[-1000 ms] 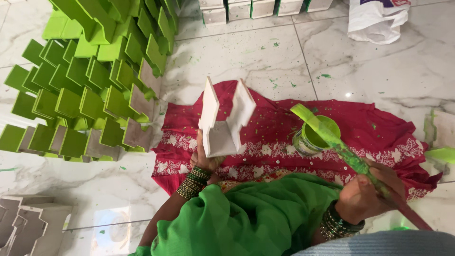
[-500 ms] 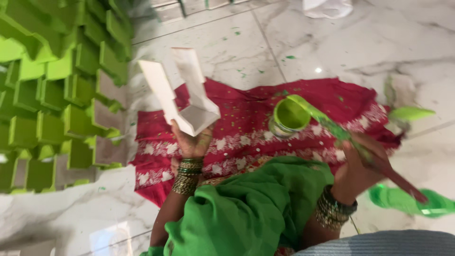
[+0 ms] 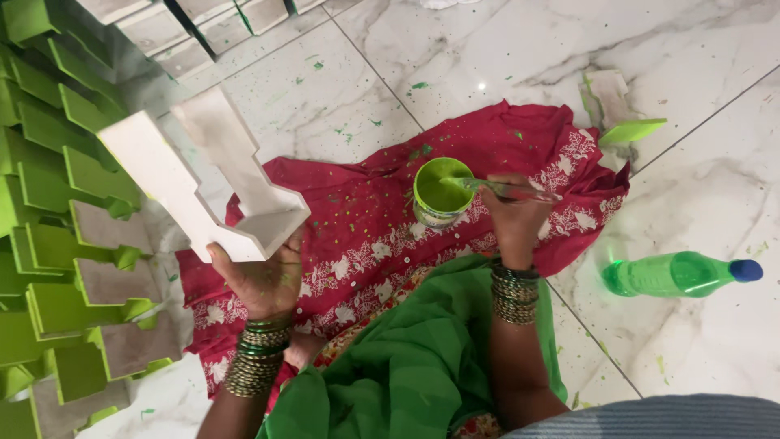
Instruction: The person sits on the floor and paints white foam letter cutouts green using a brush, dipping the brush into a paint container and coating the edges and surfaces of each letter, with many already painted green letters stacked nearby.
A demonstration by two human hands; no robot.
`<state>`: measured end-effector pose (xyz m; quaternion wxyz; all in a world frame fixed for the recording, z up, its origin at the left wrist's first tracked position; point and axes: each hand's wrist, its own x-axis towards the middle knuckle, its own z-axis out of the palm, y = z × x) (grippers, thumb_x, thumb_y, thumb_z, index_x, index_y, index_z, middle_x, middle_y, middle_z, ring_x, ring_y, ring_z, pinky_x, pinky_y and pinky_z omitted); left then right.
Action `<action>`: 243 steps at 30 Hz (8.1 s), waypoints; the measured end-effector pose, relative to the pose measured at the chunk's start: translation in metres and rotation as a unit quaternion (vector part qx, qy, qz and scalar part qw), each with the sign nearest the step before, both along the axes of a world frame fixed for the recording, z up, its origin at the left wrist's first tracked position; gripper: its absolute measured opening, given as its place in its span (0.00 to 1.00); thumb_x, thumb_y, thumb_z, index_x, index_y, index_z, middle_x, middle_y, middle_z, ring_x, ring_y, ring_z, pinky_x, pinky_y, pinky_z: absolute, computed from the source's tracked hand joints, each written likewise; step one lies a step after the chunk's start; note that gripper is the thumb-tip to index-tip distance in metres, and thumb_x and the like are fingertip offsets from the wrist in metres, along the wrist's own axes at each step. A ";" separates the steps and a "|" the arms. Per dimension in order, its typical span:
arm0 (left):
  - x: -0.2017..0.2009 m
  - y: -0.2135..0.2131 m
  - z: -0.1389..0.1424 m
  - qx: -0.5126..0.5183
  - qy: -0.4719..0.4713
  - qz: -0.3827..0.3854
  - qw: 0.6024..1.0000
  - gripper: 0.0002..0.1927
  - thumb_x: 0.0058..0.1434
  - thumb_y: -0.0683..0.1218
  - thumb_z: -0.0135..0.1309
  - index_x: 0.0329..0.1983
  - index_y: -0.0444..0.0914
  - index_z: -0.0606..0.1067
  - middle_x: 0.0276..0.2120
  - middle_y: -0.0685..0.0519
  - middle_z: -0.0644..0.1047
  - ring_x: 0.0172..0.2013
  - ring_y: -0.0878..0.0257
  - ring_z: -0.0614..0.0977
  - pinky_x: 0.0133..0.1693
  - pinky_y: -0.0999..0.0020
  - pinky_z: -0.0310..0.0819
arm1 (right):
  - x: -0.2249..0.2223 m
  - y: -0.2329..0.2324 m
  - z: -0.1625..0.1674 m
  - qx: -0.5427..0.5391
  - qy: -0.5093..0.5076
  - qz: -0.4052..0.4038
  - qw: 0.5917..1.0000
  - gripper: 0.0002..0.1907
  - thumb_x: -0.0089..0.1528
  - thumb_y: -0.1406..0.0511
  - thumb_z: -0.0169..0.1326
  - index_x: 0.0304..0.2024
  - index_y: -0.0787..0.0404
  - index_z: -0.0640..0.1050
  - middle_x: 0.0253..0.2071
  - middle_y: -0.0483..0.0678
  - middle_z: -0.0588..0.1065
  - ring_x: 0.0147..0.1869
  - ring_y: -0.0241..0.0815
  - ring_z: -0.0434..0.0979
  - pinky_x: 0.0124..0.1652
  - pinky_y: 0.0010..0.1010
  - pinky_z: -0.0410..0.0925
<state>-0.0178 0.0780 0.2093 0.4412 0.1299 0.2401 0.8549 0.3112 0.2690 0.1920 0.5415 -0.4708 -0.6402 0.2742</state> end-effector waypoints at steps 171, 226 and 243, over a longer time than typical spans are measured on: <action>-0.006 -0.047 -0.039 -0.072 -0.148 -0.191 0.968 0.40 0.65 0.73 0.45 0.65 0.39 0.69 0.54 0.49 0.77 0.48 0.58 0.83 0.49 0.61 0.82 | 0.001 -0.059 0.000 0.099 0.393 0.319 0.857 0.15 0.53 0.78 0.61 0.43 0.66 0.77 0.37 0.53 0.79 0.44 0.50 0.82 0.48 0.36 0.72; 0.027 -0.053 0.020 -0.062 -0.173 -0.180 0.966 0.45 0.60 0.77 0.46 0.57 0.33 0.72 0.53 0.40 0.78 0.50 0.45 0.81 0.53 0.44 0.78 | -0.034 -0.102 0.061 0.218 0.160 0.306 0.913 0.13 0.44 0.77 0.63 0.30 0.65 0.77 0.35 0.59 0.79 0.42 0.54 0.82 0.44 0.38 0.77; 0.013 -0.057 0.002 -0.061 -0.244 -0.159 0.955 0.35 0.66 0.71 0.52 0.55 0.37 0.74 0.47 0.50 0.79 0.44 0.59 0.84 0.43 0.70 0.84 | -0.023 -0.085 0.035 0.166 0.296 0.245 0.908 0.09 0.57 0.75 0.63 0.39 0.66 0.78 0.36 0.51 0.78 0.48 0.50 0.81 0.53 0.39 0.76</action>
